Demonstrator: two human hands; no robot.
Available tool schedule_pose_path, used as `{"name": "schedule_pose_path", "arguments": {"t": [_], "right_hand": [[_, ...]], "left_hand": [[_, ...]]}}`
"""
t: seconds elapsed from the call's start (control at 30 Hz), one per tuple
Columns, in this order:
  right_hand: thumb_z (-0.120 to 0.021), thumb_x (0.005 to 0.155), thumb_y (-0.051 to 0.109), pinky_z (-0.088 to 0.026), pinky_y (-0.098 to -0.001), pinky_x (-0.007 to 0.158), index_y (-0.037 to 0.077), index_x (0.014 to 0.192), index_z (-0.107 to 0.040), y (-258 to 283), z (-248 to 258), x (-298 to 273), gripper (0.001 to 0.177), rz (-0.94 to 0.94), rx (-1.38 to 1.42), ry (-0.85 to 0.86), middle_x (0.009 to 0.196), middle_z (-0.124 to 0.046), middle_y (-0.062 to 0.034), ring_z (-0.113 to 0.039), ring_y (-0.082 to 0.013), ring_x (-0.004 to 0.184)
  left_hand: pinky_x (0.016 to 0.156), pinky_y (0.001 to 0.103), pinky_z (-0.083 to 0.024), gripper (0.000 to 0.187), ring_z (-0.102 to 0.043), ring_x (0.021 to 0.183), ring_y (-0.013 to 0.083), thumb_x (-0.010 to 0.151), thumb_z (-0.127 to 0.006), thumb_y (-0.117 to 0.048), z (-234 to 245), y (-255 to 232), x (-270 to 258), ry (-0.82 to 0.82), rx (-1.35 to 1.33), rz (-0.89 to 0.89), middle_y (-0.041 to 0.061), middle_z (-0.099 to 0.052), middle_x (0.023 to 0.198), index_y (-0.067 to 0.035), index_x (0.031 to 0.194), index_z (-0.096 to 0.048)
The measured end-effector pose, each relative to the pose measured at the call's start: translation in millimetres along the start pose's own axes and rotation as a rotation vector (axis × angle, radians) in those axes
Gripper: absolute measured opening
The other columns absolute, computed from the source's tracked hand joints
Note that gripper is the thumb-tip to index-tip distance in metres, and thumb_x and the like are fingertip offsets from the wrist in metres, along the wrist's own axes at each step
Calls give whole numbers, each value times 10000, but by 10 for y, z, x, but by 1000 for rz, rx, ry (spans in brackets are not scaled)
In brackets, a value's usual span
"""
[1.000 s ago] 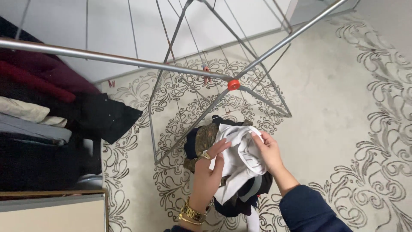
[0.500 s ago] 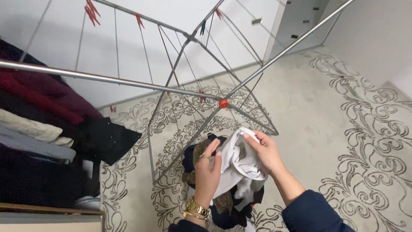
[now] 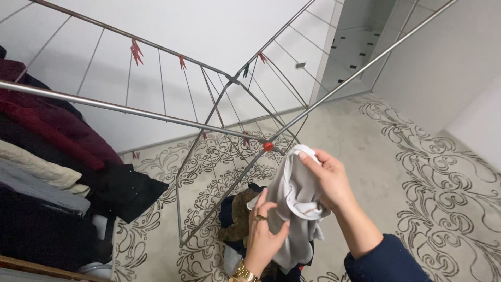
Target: The person picks up a white t-shirt from a pile, unfolds it, and hangs it on a metal drying rack using clothespins. They then pick up a patterned dark garment, unfold it, and hang it on the same rack.
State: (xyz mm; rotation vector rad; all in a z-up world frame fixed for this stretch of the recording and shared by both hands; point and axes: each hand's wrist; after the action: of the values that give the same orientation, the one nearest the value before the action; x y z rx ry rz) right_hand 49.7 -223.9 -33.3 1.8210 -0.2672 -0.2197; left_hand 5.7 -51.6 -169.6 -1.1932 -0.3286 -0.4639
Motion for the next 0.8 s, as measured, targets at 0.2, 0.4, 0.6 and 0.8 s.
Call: {"name": "schedule_pose_path", "arguments": {"t": [0.2,0.4,0.6,0.8], "right_hand": [[-736,929,188,-509,-247,664,61,1102,-722,561,-72,-62,215,157,-70,0,958,-712,-18,-626,-114,786],[-726,933,228,-541,-258,682,82,1098,-695,1156,-137,-344,222,215,-101,3,944,-686,-12,-622,-126,802],[-707,972,313,-527,-256,671,161,1104,-663,1385,213,-408,205,226,-237,-124,941,-667,44,-612,-93,793],[-712,980,315,-522,-259,661,196,1085,-667,1405,588,-371,165,189,-258,-182,912,-668,58,-619,-88,793]], "left_hand": [[1206,552,-261,634,-312,1510,354,824,-760,-129,-78,-333,142,71,119,-56,139,-216,1679,27,1354,-448],[1192,439,-434,431,-546,1366,358,883,-573,99,-92,-470,374,-205,-22,-189,220,-552,1434,53,1309,-526],[403,248,-292,267,-392,474,70,1028,-540,-129,193,-547,606,-259,-218,40,-37,-554,646,-107,1271,-647],[517,253,-402,211,-511,606,88,1029,-550,-237,546,-825,938,-245,-247,16,11,-709,878,-117,1171,-651]]}}
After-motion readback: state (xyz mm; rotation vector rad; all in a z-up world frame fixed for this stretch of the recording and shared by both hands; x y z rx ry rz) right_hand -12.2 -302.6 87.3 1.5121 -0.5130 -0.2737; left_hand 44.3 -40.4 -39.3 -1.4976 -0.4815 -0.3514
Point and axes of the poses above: each hand's wrist, its own x-axis towards the middle knuckle, its own z-axis out of the back of the hand, y = z × x
